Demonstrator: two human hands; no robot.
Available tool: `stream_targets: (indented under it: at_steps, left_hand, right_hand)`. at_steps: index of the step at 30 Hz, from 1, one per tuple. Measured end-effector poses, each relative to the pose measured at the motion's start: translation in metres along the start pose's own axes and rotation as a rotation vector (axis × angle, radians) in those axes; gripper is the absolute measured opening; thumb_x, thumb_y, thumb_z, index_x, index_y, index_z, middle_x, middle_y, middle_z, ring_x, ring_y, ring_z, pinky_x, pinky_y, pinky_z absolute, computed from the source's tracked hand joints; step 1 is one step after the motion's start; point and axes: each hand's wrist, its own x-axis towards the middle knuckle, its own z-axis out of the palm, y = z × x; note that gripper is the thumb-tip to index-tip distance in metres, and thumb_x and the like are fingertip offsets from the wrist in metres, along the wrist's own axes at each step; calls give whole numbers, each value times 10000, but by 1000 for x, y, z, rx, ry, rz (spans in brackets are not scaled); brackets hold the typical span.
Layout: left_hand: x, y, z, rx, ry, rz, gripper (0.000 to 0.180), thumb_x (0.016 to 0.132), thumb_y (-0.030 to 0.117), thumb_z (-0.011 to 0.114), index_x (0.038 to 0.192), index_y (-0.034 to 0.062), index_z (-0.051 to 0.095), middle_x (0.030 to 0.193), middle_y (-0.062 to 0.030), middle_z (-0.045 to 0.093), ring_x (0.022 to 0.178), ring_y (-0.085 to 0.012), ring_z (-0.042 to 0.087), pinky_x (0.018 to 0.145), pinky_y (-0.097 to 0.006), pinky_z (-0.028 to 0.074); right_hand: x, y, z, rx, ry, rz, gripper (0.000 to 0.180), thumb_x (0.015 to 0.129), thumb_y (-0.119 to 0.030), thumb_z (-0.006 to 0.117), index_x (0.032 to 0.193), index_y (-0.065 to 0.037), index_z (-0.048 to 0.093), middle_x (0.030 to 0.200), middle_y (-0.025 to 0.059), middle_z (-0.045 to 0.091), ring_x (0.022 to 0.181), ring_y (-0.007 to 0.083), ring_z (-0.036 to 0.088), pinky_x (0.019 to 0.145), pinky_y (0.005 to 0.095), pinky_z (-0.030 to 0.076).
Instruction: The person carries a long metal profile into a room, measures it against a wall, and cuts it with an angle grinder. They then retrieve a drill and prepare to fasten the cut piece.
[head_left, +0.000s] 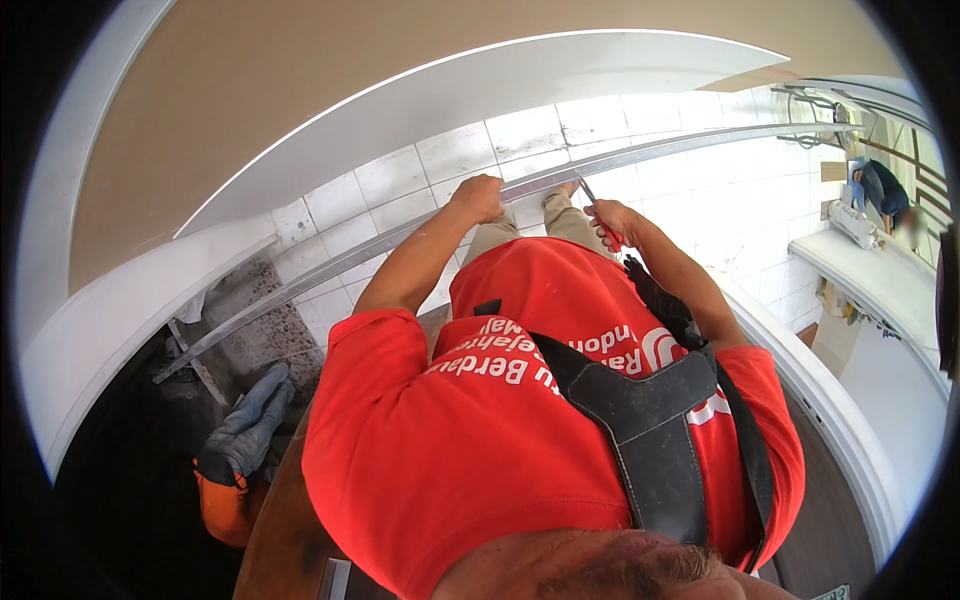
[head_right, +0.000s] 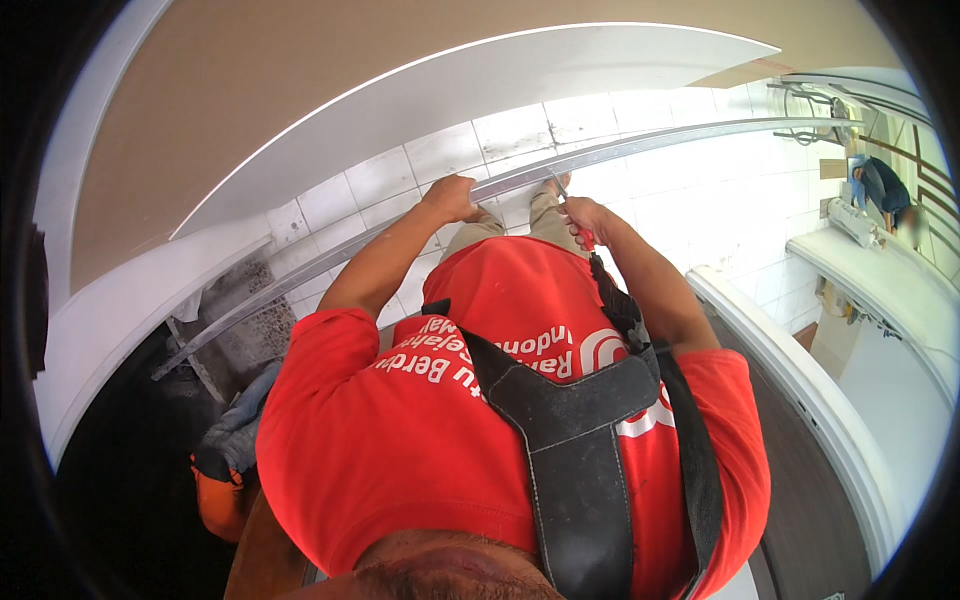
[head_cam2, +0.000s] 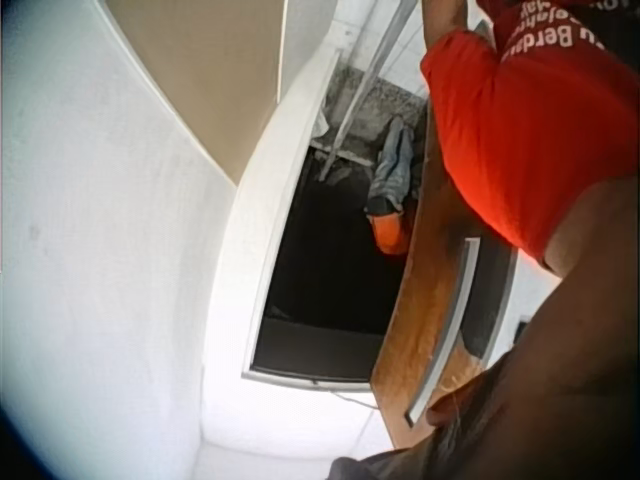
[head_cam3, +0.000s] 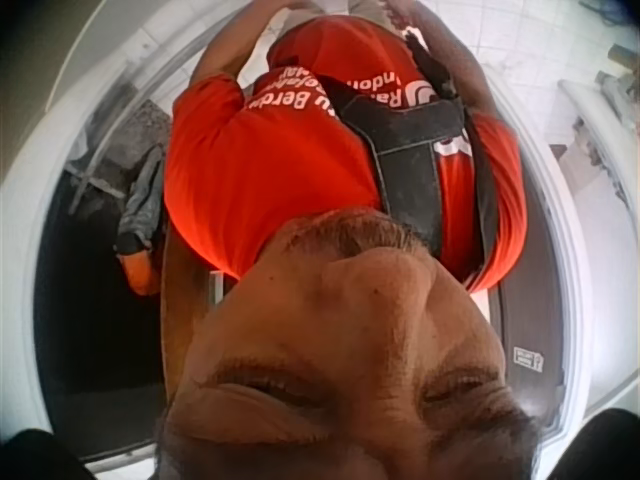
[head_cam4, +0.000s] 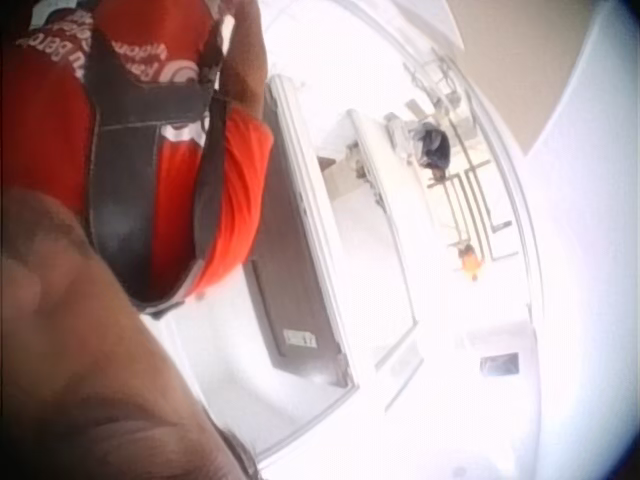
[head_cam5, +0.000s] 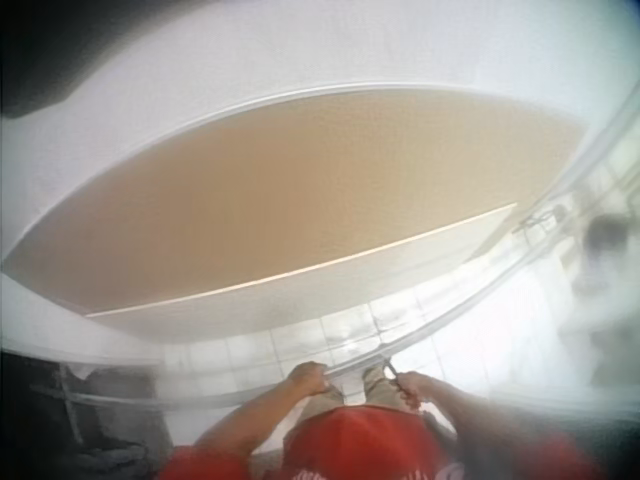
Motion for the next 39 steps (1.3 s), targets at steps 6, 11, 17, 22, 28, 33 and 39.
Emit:
stream_targets:
  at_steps: [6, 11, 17, 22, 28, 33, 39]
  left_hand:
    - [-7, 4, 0, 1, 16, 14, 323, 704, 151, 657, 1000, 22, 663, 1012, -208, 677, 981, -348, 652, 861, -427, 526]
    - [3, -3, 12, 22, 71, -1, 333, 719, 189, 676, 1017, 42, 663, 1020, -200, 677, 990, -344, 650, 862, -427, 526]
    - [1, 0, -5, -59, 48, -41, 563, 722, 390, 736, 1170, 64, 637, 1121, -177, 663, 1082, -327, 619, 926, -420, 495]
    - [1, 0, -15, -71, -49, -72, 700, 701, 504, 755, 1228, 63, 618, 1182, -173, 647, 1120, -327, 604, 954, -408, 480]
    - [8, -1, -13, -179, -195, -69, 597, 776, 447, 711, 1286, 159, 596, 1215, -197, 623, 1150, -349, 577, 991, -406, 452]
    - [3, -6, 16, -167, 20, 7, 494, 878, 336, 639, 1341, 194, 543, 1235, -201, 609, 1173, -356, 556, 1009, -416, 436]
    - [-6, 8, 15, -188, -135, -93, 549, 915, 360, 587, 1425, 229, 432, 1326, -201, 550, 1227, -369, 515, 1028, -436, 421]
  right_hand:
    - [4, 5, 0, 29, -34, 13, 276, 924, -343, 495, 885, -70, 476, 578, 11, 369, 434, 157, 362, 446, 359, 325]
    - [15, 8, 5, 83, -10, -57, 318, 928, -354, 501, 880, -40, 485, 593, 28, 402, 448, 170, 401, 440, 361, 349]
    - [13, 13, 1, -27, 33, -113, 432, 921, -359, 524, 1098, 35, 507, 907, 184, 568, 589, 281, 591, 504, 433, 478]
    - [9, 20, -3, -32, -28, -118, 531, 927, -389, 504, 1228, 48, 479, 1040, 238, 579, 690, 301, 621, 550, 429, 493]
    - [10, 25, -7, -80, -38, -140, 592, 915, -422, 516, 1268, 52, 476, 1123, 252, 581, 765, 309, 627, 589, 429, 496]
    - [1, 20, -8, -94, -36, -151, 594, 944, -445, 502, 1261, 57, 477, 942, 173, 595, 629, 228, 601, 520, 375, 509]
    - [14, 21, -9, -51, -63, -83, 604, 937, -447, 501, 1295, 36, 443, 1073, 230, 577, 669, 262, 604, 544, 423, 507]
